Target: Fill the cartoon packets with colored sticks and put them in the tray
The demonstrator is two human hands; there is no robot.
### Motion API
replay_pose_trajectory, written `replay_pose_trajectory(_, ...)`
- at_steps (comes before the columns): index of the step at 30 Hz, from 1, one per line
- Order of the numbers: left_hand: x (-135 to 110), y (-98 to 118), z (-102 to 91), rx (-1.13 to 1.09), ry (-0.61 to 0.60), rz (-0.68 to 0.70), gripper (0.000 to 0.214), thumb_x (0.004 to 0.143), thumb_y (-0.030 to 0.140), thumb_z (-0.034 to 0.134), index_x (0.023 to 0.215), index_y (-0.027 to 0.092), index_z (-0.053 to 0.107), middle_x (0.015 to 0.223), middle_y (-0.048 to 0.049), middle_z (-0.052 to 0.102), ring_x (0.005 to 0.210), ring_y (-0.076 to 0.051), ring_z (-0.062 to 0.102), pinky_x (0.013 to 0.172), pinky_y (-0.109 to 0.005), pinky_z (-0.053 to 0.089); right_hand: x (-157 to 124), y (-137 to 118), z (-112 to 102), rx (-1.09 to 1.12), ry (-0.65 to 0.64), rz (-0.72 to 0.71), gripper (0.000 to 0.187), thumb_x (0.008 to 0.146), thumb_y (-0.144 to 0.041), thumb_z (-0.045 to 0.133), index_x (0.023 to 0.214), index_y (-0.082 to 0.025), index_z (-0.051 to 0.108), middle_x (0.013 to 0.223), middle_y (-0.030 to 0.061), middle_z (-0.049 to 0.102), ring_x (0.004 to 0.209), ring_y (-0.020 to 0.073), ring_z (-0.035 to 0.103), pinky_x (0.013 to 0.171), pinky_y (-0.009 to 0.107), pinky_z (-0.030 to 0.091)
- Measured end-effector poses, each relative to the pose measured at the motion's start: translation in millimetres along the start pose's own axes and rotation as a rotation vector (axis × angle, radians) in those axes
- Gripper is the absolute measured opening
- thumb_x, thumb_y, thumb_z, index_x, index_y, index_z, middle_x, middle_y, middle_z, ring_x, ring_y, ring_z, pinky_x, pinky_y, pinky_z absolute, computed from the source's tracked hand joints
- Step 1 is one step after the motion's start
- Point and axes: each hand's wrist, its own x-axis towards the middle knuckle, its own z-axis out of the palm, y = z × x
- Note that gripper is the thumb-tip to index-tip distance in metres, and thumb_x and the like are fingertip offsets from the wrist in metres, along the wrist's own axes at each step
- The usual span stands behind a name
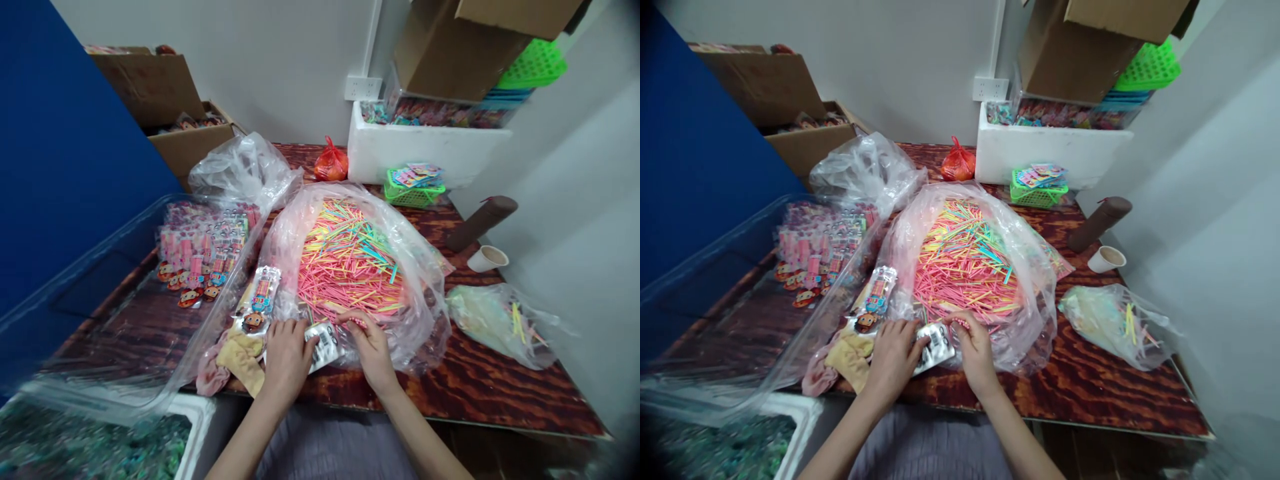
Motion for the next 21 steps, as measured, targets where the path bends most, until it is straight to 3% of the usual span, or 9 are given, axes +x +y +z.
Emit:
replay_pose_trajectory(6,8,1,4.4,-0.120,-0.017,-0.067,0.017,0.084,0.035,0.064,0.089,0.020,0.060,0.091,-0.0060,0.061,0.091,-0.026,0.057,0.082,-0.039,0.042,-3,5,0,0.023,-0.021,-0.016,0.016,0.093,-0.027,0.053,0.093,-0.024,0.069,0.093,0.0028,0.070,0.092,0.0197,0.064,0.086,0.030,0.045)
replay_pose_trajectory(9,11,-3,4.9,-0.282,0.001,-0.122,0.009,0.085,0.028,0.061,0.082,0.020,0.056,0.087,-0.0032,0.059,0.087,-0.022,0.058,0.076,-0.033,0.042,-3,6,-1,0.034,-0.021,-0.032,0.017,0.093,-0.026,0.053,0.093,-0.024,0.069,0.094,0.0029,0.070,0.092,0.0193,0.063,0.086,0.029,0.045)
replay_pose_trajectory(13,16,-7,3.9,-0.370,-0.007,-0.127,0.016,0.089,0.026,0.054,0.074,0.021,0.053,0.079,-0.0009,0.057,0.079,-0.019,0.057,0.071,-0.030,0.039,-4,6,-1,0.035,-0.021,-0.042,0.016,0.093,-0.025,0.053,0.093,-0.023,0.069,0.093,0.0029,0.070,0.092,0.0190,0.063,0.085,0.029,0.045)
replay_pose_trajectory(21,14,-15,4.5,-0.363,0.068,-0.071,0.021,0.095,0.030,0.045,0.083,0.020,0.060,0.083,-0.0030,0.059,0.082,-0.019,0.059,0.074,-0.030,0.041,-6,6,-1,0.057,-0.029,-0.022,0.016,0.092,-0.023,0.054,0.094,-0.022,0.069,0.091,0.0028,0.071,0.091,0.0186,0.065,0.084,0.028,0.047)
